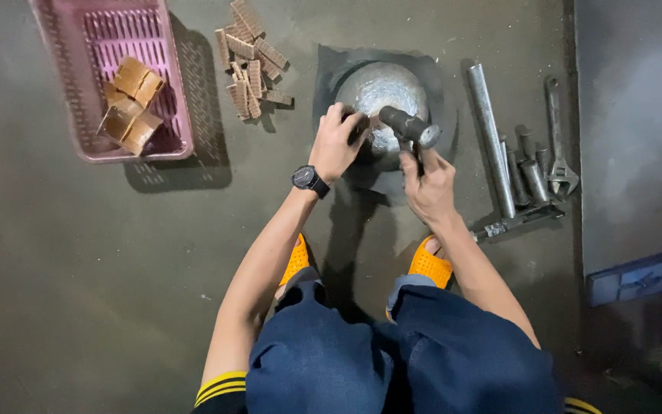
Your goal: The person repeatedly picks up small rectangular brick pieces from a pile and breaks them on a metal bowl using a hammer. The broken fragments are placed into a pink basket. The process continues throughout the clip.
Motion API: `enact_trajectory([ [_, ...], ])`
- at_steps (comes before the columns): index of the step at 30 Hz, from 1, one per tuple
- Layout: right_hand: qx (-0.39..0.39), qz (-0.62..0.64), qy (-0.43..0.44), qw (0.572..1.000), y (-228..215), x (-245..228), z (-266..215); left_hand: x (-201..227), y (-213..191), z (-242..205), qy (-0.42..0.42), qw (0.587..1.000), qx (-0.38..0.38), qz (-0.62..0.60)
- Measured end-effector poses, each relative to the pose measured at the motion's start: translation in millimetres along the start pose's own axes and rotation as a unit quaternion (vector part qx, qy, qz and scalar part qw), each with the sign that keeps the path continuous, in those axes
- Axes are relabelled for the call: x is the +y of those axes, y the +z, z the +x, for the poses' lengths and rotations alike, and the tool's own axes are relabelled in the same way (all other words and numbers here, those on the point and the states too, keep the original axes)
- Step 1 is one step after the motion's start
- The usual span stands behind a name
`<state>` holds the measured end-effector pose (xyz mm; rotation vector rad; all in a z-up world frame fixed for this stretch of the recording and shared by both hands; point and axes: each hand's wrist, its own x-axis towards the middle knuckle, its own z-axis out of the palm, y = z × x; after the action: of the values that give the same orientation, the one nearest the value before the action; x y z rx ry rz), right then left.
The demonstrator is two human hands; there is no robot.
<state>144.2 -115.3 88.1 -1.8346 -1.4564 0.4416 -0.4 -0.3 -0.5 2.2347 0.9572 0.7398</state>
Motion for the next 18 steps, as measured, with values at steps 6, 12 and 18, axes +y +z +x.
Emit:
enact_trajectory([
  [6, -0.070, -0.027, 0.009, 0.997, 9.8, 4.4, 17.2, -5.3, 2.0, -1.8, 0.001, 1.000, -0.020, 0.000],
  [12, 0.015, -0.046, -0.031, 0.998, 7.2, -4.3, 10.9, -14.1, 11.1, -4.2, 0.021, 0.999, -0.013, 0.036],
  [18, -0.088, -0.041, -0.028, 0.995, -0.1, -19.1, 27.0, -17.4, 13.4, -3.4, 0.035, 0.998, -0.014, 0.053],
])
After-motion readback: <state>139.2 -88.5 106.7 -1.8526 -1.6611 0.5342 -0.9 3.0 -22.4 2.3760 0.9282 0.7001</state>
